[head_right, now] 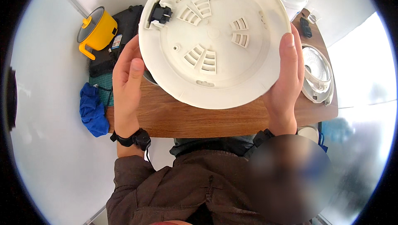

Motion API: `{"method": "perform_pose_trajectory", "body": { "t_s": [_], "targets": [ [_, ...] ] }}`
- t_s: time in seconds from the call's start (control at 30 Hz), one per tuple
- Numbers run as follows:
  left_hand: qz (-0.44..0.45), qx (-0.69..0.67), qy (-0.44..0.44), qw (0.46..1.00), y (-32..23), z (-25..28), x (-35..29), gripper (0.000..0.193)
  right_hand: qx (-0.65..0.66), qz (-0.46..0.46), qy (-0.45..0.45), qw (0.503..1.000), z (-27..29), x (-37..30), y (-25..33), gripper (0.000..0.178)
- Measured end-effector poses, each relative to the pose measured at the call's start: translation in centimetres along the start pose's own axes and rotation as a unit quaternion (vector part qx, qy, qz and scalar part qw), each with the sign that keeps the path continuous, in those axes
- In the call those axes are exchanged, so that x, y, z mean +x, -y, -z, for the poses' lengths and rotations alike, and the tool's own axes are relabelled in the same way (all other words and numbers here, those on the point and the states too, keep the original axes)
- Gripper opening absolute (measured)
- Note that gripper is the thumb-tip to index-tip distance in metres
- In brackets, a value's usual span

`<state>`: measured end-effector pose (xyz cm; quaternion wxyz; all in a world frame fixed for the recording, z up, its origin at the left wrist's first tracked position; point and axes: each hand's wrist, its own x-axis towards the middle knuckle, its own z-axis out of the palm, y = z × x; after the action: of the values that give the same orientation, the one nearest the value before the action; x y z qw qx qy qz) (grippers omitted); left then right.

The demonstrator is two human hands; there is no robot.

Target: The person assembles a white rice cooker by securing internal components with a screwdriver, attaching the base cover, and fitting the lid. They manipulate the cooker's body and parts on a wooden table.

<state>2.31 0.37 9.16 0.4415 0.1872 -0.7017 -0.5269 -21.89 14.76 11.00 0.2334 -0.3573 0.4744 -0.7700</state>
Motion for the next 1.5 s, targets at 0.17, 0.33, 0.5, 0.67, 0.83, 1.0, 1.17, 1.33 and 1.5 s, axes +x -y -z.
{"method": "perform_pose_trajectory", "body": {
  "t_s": [0.17,0.33,0.5,0.67,0.83,1.0,1.17,1.33,1.5],
  "targets": [
    [0.082,0.018,0.002,0.997,-1.3,0.5,0.0,0.049,-0.043,0.056,-0.012,0.997,0.1,0.5,-1.1,0.056],
    [0.048,0.012,-0.067,0.997,0.0,0.7,1.3,0.044,-0.035,0.102,0.040,0.993,-0.2,1.0,-0.8,0.064],
    [0.025,0.011,-0.096,0.995,0.9,1.6,2.7,0.036,-0.056,0.147,0.171,0.973,0.0,1.7,-0.2,0.081],
    [0.018,-0.011,-0.115,0.993,0.9,2.3,3.0,0.029,-0.034,0.131,0.212,0.968,0.1,1.8,-0.6,0.071],
    [-0.008,-0.076,-0.118,0.990,1.2,2.8,3.4,0.025,-0.073,0.216,0.251,0.941,-1.4,3.0,-1.4,0.059],
    [0.003,-0.172,-0.174,0.970,2.7,4.3,1.6,0.035,-0.150,0.253,0.277,0.915,-2.2,3.6,-2.4,0.058],
    [0.069,-0.255,-0.141,0.954,3.1,6.6,1.7,0.050,-0.185,0.246,0.269,0.913,-2.3,3.6,-3.2,0.062],
    [0.047,-0.345,0.033,0.937,1.8,6.4,2.0,0.078,-0.103,0.148,0.251,0.951,-2.9,2.3,-3.0,0.073],
    [0.074,-0.140,-0.045,0.986,1.3,5.1,1.6,0.091,-0.071,0.130,0.251,0.957,-2.6,2.0,-4.4,0.079]
  ]
}}
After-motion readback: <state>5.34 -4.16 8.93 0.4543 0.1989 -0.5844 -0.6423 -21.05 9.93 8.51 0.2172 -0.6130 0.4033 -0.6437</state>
